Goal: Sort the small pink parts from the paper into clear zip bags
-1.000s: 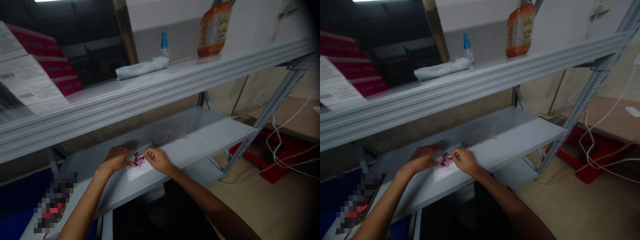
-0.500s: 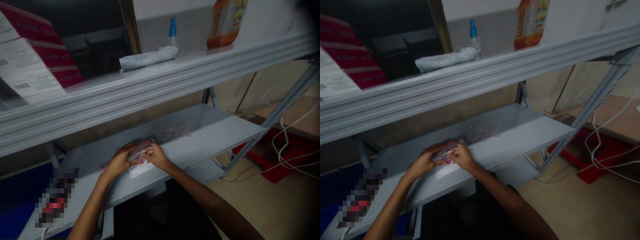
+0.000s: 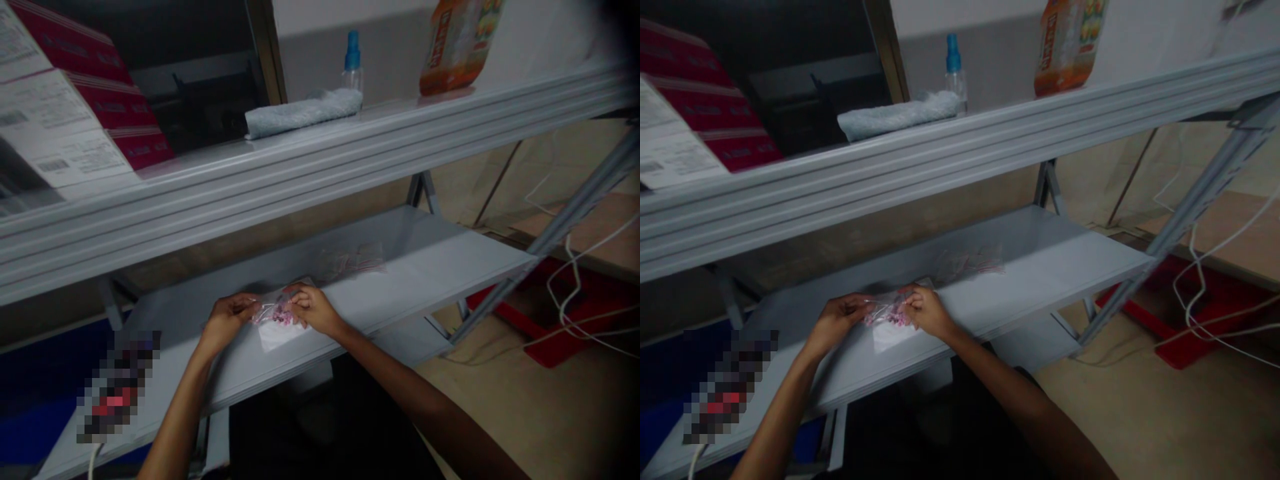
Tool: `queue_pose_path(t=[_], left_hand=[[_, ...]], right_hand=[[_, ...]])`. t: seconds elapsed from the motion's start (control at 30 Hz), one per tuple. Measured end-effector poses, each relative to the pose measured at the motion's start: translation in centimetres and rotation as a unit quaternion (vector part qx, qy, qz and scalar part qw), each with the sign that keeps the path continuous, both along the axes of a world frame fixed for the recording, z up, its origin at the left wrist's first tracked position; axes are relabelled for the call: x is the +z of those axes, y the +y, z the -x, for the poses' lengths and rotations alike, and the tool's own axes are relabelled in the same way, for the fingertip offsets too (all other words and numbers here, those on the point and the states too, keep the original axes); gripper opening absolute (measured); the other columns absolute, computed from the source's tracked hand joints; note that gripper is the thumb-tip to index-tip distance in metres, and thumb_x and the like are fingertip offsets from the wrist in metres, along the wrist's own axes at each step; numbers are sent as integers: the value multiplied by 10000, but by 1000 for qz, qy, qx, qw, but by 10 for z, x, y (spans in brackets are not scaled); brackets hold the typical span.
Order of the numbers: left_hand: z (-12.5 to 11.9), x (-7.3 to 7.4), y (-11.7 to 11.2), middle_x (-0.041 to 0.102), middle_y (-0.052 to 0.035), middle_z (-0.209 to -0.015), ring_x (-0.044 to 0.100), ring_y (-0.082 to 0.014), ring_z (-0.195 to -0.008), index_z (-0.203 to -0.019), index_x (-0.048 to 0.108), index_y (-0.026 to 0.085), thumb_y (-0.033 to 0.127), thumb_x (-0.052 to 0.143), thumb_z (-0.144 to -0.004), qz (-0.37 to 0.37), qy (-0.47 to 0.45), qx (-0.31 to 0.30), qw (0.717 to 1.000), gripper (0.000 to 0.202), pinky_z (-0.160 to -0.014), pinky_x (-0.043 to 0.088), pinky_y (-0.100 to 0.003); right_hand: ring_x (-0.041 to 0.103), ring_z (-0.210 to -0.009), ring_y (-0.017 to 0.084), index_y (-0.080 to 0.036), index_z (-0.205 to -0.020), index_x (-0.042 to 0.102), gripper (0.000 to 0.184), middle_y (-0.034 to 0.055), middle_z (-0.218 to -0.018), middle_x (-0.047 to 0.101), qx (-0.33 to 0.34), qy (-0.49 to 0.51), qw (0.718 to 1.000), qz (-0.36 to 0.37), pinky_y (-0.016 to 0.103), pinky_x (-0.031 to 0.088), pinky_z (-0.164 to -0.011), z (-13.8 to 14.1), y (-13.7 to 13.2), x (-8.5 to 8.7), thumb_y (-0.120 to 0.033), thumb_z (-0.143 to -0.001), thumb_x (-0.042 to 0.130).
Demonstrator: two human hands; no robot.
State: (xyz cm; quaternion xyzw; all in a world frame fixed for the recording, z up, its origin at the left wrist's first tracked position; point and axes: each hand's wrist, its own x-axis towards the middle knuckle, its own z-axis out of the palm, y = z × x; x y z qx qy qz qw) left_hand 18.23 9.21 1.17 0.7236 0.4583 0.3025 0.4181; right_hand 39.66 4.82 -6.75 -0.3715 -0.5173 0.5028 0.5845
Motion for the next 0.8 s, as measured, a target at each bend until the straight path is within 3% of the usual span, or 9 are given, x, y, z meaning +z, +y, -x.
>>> queue_pose_path(t=[0.2,0.4,0.5,0.6,0.8], left_hand=[[1,-4,5,742,-78,-836,664,-170,-615,-1044,692,113,390,755,-726,13,-56,38,998,427,-506,489,-249],[1,-3,1,730,-69,-834,626,-146,-537,-1086,690,108,388,750,-725,17,-50,43,998,460,-470,495,-257],[1,-1,1,713,-49,-764,601,-136,-515,-1077,701,101,380,748,-720,5,-45,57,997,456,-460,477,-244],[1,2,1,682,-26,-680,566,-123,-487,-1069,708,86,388,747,-717,-10,-38,76,996,466,-443,447,-227],[2,10,0,659,-14,-641,546,-115,-462,-1114,704,70,386,749,-709,-18,-29,84,996,515,-431,441,-220]], right_hand=[[601,-492,99,-195,-1160,589,410,-1,-758,651,8,-5,1000,12,152,402,-343,-1,-1,0,-277,-775,705],[593,-497,108,-174,-1162,601,383,13,-761,675,-7,-32,999,9,164,398,-351,0,-3,2,-259,-793,657],[607,-545,109,-161,-1087,651,292,38,-829,700,-98,-93,991,-10,182,437,-424,-3,-1,2,-166,-801,591],[614,-595,114,-153,-1008,703,291,50,-856,718,-206,-187,960,-33,209,476,-544,-7,2,0,-76,-769,556],[626,-656,146,-136,-1040,724,318,77,-918,731,-223,-277,934,-45,275,515,-702,-7,2,-6,-69,-753,603]])
